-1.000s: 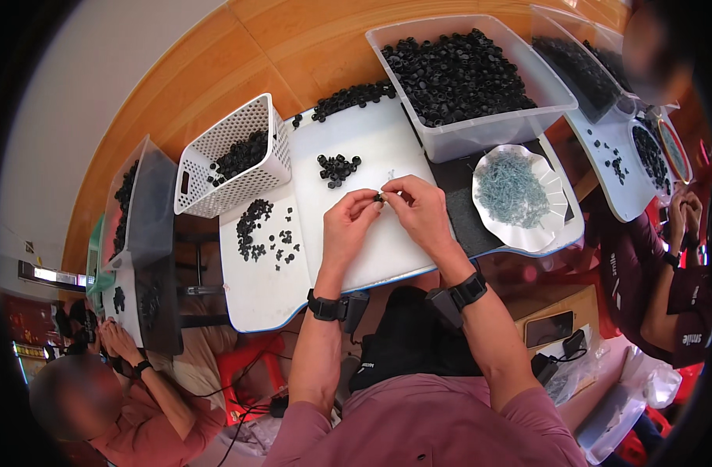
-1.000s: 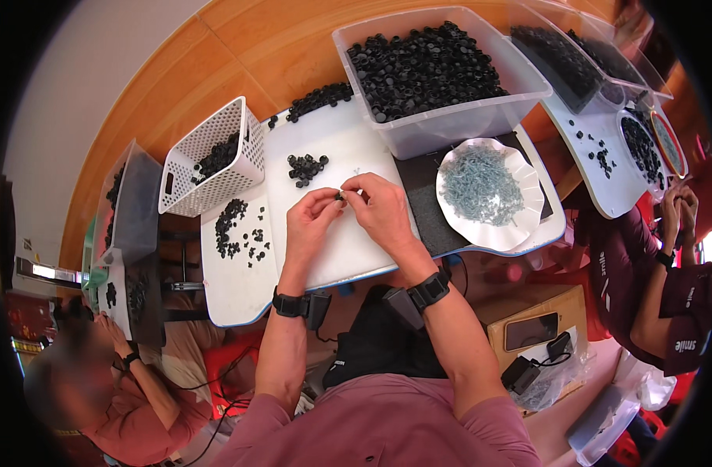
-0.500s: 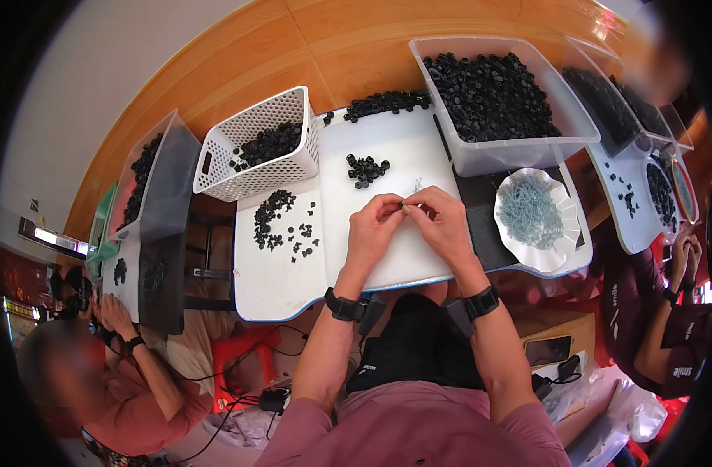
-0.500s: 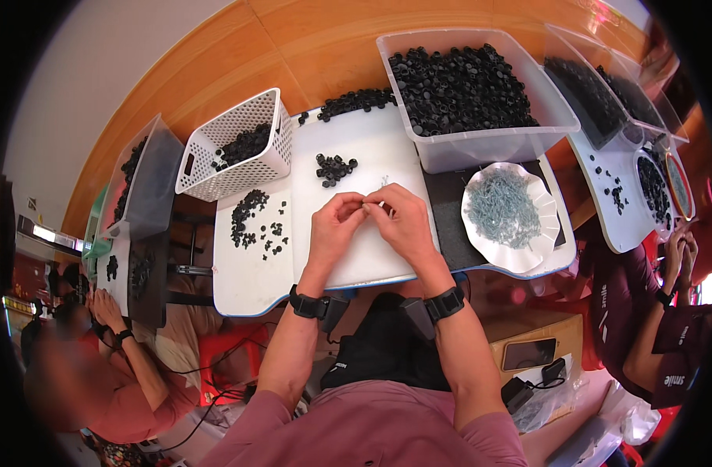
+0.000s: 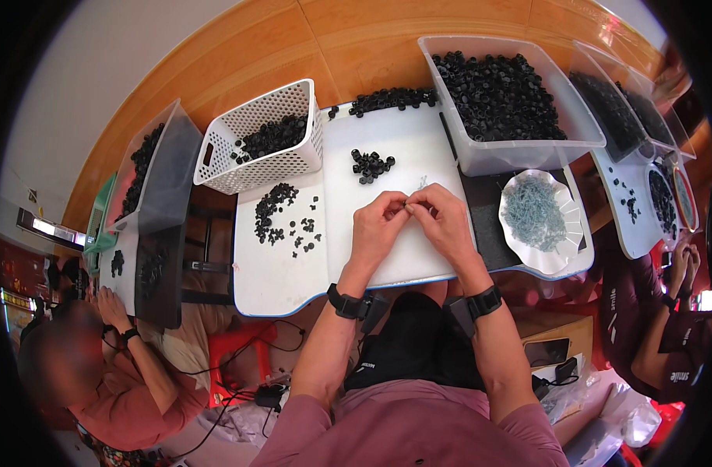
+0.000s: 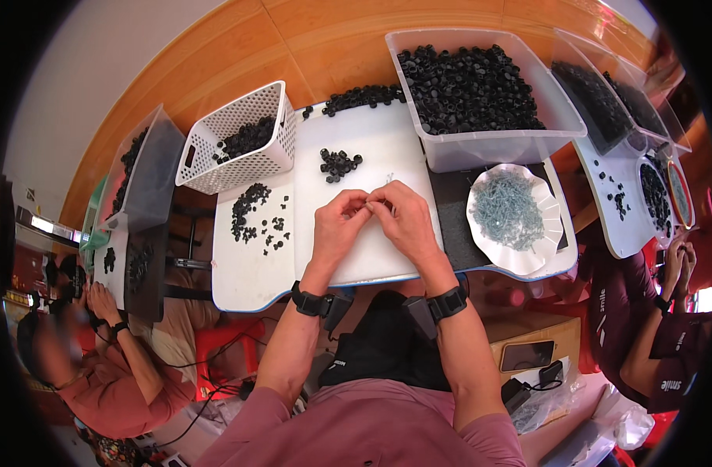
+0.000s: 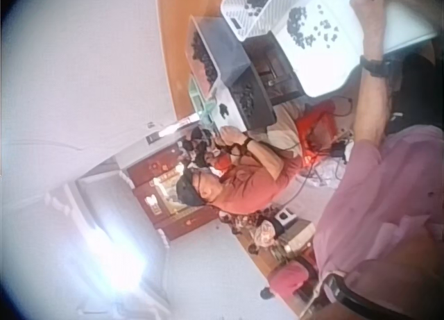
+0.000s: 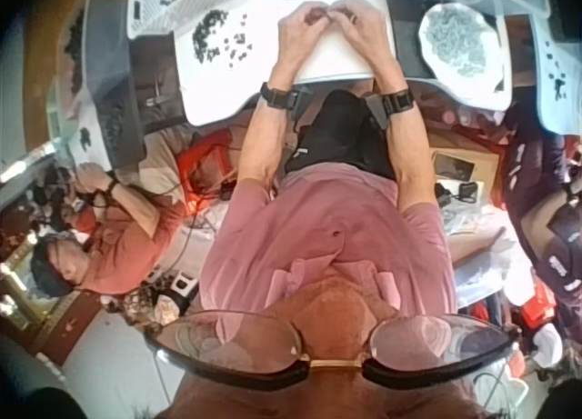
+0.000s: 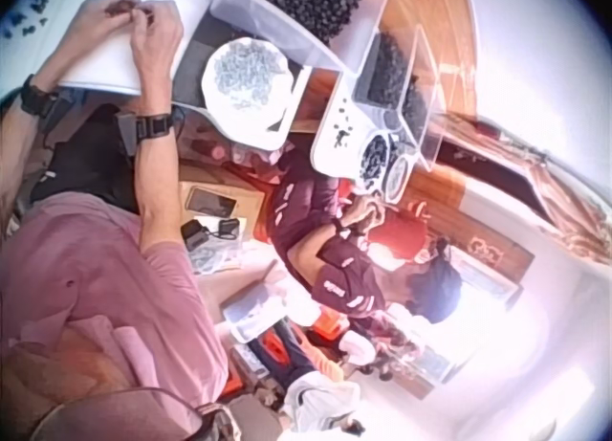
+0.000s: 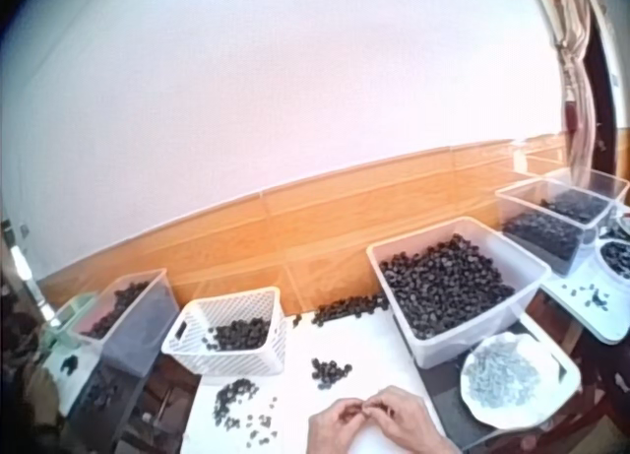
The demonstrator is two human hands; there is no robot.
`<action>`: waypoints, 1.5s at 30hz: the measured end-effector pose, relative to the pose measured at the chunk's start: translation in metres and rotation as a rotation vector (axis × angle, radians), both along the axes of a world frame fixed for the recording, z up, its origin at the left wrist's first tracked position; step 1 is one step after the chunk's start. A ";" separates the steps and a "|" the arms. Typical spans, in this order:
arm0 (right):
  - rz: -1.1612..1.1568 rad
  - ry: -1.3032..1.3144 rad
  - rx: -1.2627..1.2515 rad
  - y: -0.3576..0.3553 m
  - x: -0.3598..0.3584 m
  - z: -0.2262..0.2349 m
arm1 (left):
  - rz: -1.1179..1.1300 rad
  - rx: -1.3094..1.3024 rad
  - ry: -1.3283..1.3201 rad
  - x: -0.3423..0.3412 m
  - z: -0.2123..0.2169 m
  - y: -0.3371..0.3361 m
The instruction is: Manually assemble small black plastic components by hand at a workstation.
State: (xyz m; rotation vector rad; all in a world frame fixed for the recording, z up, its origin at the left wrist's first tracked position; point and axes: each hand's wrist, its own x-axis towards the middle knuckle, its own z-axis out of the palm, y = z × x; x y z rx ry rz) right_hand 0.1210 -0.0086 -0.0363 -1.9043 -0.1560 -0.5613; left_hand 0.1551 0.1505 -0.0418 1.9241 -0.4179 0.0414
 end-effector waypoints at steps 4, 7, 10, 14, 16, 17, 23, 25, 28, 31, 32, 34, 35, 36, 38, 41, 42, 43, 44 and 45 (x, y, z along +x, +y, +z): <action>-0.001 -0.021 -0.013 -0.001 0.001 0.000 | -0.009 0.047 -0.016 0.000 0.002 0.000; 0.024 0.009 -0.003 -0.002 0.002 0.000 | -0.013 0.034 -0.026 -0.001 0.003 -0.001; -0.043 0.015 0.194 0.000 0.000 0.001 | -0.009 -0.113 0.081 -0.002 0.002 -0.004; 0.002 0.097 0.204 -0.004 0.001 -0.003 | -0.051 -0.220 0.136 0.001 -0.005 0.000; 0.053 0.185 0.215 -0.003 0.001 0.000 | -0.056 -0.259 0.170 0.002 -0.005 0.002; 0.051 0.183 0.214 -0.003 0.001 -0.002 | -0.058 -0.236 0.157 0.002 -0.004 0.003; 0.081 0.121 0.366 -0.003 0.007 -0.012 | -0.059 -0.142 0.047 0.005 0.001 0.003; -0.052 0.100 0.301 -0.005 0.008 -0.013 | -0.047 -0.104 -0.047 0.010 0.007 0.001; -0.139 0.115 0.333 -0.005 0.009 -0.013 | 0.085 0.225 -0.264 0.033 0.020 0.003; -0.140 0.116 0.332 -0.004 0.007 -0.009 | 0.075 0.549 -0.512 0.055 0.032 0.002; -0.142 0.109 0.334 -0.004 0.007 -0.010 | 0.073 0.550 -0.519 0.061 0.033 0.002; -0.132 0.061 0.323 -0.003 0.009 -0.012 | 0.006 0.741 -0.541 0.071 0.037 0.006; -0.138 0.058 0.326 -0.003 0.009 -0.011 | 0.000 0.742 -0.545 0.072 0.038 0.006; -0.135 0.064 0.316 -0.003 0.008 -0.010 | -0.010 0.755 -0.534 0.074 0.040 0.006; -0.135 0.069 0.310 -0.003 0.008 -0.010 | -0.025 0.771 -0.525 0.074 0.039 0.007; -0.160 0.055 0.311 -0.005 0.006 -0.012 | -0.048 0.614 -0.676 0.061 0.032 0.006; -0.168 0.011 0.300 -0.006 0.005 -0.011 | -0.051 0.428 -0.387 0.050 0.032 0.002; -0.178 -0.032 0.287 -0.007 0.004 -0.010 | -0.051 0.242 -0.097 0.040 0.031 -0.002; -0.177 -0.029 0.290 -0.006 0.003 -0.007 | -0.050 0.244 -0.094 0.033 0.025 -0.001; -0.167 -0.060 0.260 -0.004 0.003 -0.004 | -0.042 0.113 -0.026 0.027 0.016 0.001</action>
